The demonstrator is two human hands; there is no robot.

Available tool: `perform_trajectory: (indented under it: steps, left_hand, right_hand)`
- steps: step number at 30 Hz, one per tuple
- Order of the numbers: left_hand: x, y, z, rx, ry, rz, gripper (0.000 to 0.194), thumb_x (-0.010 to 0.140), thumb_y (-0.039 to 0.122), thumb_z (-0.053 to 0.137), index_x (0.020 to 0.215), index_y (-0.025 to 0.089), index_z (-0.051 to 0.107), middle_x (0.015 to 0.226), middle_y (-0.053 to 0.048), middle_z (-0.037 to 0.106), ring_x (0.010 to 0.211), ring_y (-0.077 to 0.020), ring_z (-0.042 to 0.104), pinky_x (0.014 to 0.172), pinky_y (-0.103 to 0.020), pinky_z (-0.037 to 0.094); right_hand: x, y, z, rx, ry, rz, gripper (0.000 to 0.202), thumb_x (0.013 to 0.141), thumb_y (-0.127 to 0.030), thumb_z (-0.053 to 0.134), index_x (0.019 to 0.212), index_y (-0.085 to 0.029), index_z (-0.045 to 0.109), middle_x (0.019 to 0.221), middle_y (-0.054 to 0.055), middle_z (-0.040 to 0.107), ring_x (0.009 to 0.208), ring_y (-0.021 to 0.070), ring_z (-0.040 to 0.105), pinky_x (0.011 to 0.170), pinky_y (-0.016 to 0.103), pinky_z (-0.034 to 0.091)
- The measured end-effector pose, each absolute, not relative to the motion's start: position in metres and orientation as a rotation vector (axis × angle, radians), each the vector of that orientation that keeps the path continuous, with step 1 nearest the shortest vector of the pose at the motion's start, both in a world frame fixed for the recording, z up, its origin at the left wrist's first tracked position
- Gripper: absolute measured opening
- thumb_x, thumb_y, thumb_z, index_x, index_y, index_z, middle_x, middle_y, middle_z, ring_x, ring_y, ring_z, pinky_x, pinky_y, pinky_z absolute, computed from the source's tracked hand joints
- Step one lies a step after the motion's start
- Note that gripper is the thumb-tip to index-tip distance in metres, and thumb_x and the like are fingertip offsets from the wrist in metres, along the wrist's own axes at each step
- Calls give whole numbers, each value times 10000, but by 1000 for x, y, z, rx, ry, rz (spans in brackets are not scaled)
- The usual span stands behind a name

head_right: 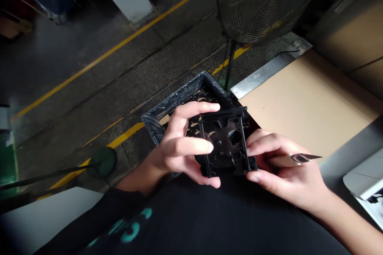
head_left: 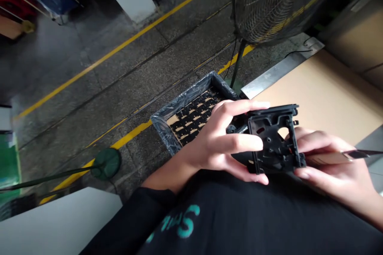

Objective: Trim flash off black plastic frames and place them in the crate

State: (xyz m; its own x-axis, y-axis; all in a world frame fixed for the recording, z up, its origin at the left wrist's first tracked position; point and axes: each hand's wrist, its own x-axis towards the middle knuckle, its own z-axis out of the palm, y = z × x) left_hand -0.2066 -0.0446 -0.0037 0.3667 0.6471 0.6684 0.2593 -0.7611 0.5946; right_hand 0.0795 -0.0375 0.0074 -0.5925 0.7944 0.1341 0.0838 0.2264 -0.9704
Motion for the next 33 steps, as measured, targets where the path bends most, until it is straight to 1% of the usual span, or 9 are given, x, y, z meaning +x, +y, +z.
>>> perform_trajectory:
  steps: [5, 8, 10, 15, 19, 21, 24, 28, 33]
  left_hand:
    - [-219, -48, -26, 1901, 829, 1308, 513, 820, 378, 894, 1257, 348, 627, 1739, -13, 310, 1555, -334, 438, 1256, -568, 449]
    - [-212, -53, -50, 1373, 829, 1301, 878, 854, 354, 860, 1590, 399, 384, 1806, -41, 167, 1613, -360, 353, 1286, -572, 404]
    - [-204, -56, -69, 1006, 851, 1246, 979, 890, 404, 824, 1670, 387, 232, 1801, -80, 190, 1615, -349, 353, 1302, -564, 377]
    - [-194, -62, -134, 434, 1065, 1182, 805, 872, 391, 834, 1570, 276, 449, 1592, -137, 534, 1401, -305, 603, 1234, -511, 453]
    - [-219, -65, -217, 516, 1415, 1069, 612, 901, 315, 763, 1476, 244, 565, 1327, -109, 719, 1224, -256, 707, 1082, -436, 569]
    - [-254, -65, -262, 662, 1768, 916, 603, 871, 271, 767, 1447, 247, 592, 1311, -100, 718, 1204, -251, 710, 1088, -440, 566]
    - [-332, -65, -322, 705, 2064, 785, 748, 785, 147, 773, 1496, 223, 552, 1487, -144, 585, 1442, -313, 543, 1264, -502, 402]
    - [-444, -69, -377, 794, 2304, 510, 747, 719, 41, 744, 1441, 159, 595, 1480, -175, 573, 1496, -348, 475, 1322, -494, 313]
    - [-516, -72, -421, 891, 2459, 206, 691, 810, 50, 675, 1477, 191, 558, 1566, -168, 540, 1537, -338, 413, 1322, -526, 291]
  right_hand:
    - [51, -29, -6, -907, -1872, 1359, 187, 955, -294, 783, 1113, -305, 684, 1051, 35, 716, 768, 161, 702, 566, 236, 581]
    - [34, -23, -28, -1058, -1906, 1222, 216, 940, -234, 786, 1119, -274, 674, 1013, 28, 685, 658, 131, 630, 530, 246, 532]
    - [22, -18, -47, -1092, -2014, 1149, 222, 942, -235, 779, 1132, -262, 670, 935, 12, 657, 610, 125, 577, 511, 259, 493]
    - [-14, -8, -103, -923, -2315, 1222, 229, 980, -255, 729, 1196, -258, 652, 1028, 55, 707, 858, 202, 707, 747, 318, 600]
    - [-39, -7, -143, -1034, -2355, 1372, 233, 1016, -354, 679, 1233, -269, 668, 1112, 79, 727, 995, 243, 747, 861, 356, 625]
    - [-42, -10, -159, -1211, -2336, 1434, 263, 1025, -421, 648, 1240, -275, 687, 1085, 76, 741, 940, 242, 754, 779, 338, 632]
    - [-33, -17, -180, -1425, -2253, 1588, 301, 1018, -486, 624, 1217, -280, 715, 1054, 65, 780, 868, 234, 764, 681, 303, 628]
    - [-18, -26, -200, -1621, -2106, 1779, 374, 949, -590, 660, 1120, -275, 767, 1093, 78, 827, 897, 278, 798, 801, 354, 665]
    - [-22, -30, -211, -1787, -1932, 1936, 455, 863, -683, 689, 1028, -275, 804, 1056, 114, 848, 937, 356, 817, 829, 412, 690]
